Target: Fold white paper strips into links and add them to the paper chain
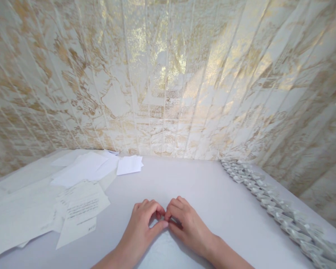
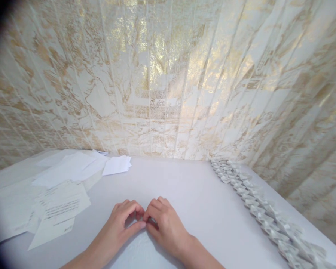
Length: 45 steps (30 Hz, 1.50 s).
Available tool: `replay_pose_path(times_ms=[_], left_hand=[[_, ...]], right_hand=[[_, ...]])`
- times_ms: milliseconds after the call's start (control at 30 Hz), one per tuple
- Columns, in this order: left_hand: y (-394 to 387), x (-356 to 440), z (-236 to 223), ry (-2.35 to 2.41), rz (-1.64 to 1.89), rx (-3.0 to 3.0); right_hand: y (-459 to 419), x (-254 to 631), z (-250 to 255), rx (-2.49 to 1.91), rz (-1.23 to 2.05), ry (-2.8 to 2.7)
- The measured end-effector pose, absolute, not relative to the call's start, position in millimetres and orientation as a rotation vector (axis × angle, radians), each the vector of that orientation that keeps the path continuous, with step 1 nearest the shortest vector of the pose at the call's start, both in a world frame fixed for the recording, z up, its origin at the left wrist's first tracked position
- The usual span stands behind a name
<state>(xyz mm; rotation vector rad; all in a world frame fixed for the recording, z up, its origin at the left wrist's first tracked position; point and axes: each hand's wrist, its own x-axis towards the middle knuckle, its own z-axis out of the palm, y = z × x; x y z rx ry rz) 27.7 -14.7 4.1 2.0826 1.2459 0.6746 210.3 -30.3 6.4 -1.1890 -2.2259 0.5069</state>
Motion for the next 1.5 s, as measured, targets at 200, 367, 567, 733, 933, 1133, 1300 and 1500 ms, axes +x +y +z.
replay_pose_path(times_ms=[200, 367, 567, 733, 933, 1133, 1300, 1500], left_hand=[[-15, 26, 5, 1.247, 0.659, 2.059], [-14, 27, 1, 1.298, 0.668, 2.098], [-15, 28, 1, 1.238, 0.675, 2.183], [-14, 25, 5, 1.194, 0.779, 2.021], [-8, 20, 4, 1.061, 0.982, 1.696], [-12, 21, 4, 1.026, 0.985, 1.668], [-19, 22, 8, 1.064, 0.932, 1.774], [-18, 23, 2, 1.091, 0.911, 1.875]], right_hand=[[-29, 212, 4, -1.277, 0.634, -2.124], [-29, 211, 3, -1.360, 0.598, -2.073], [-33, 207, 2, -1.335, 0.466, -2.154], [-30, 210, 0, -1.376, 0.684, -1.934], [-21, 215, -7, -1.330, 0.959, -1.579], [-25, 212, -2, -1.270, 0.939, -1.659], [-29, 209, -2, -1.330, 0.933, -1.736], [-26, 211, -11, -1.351, 0.892, -1.680]])
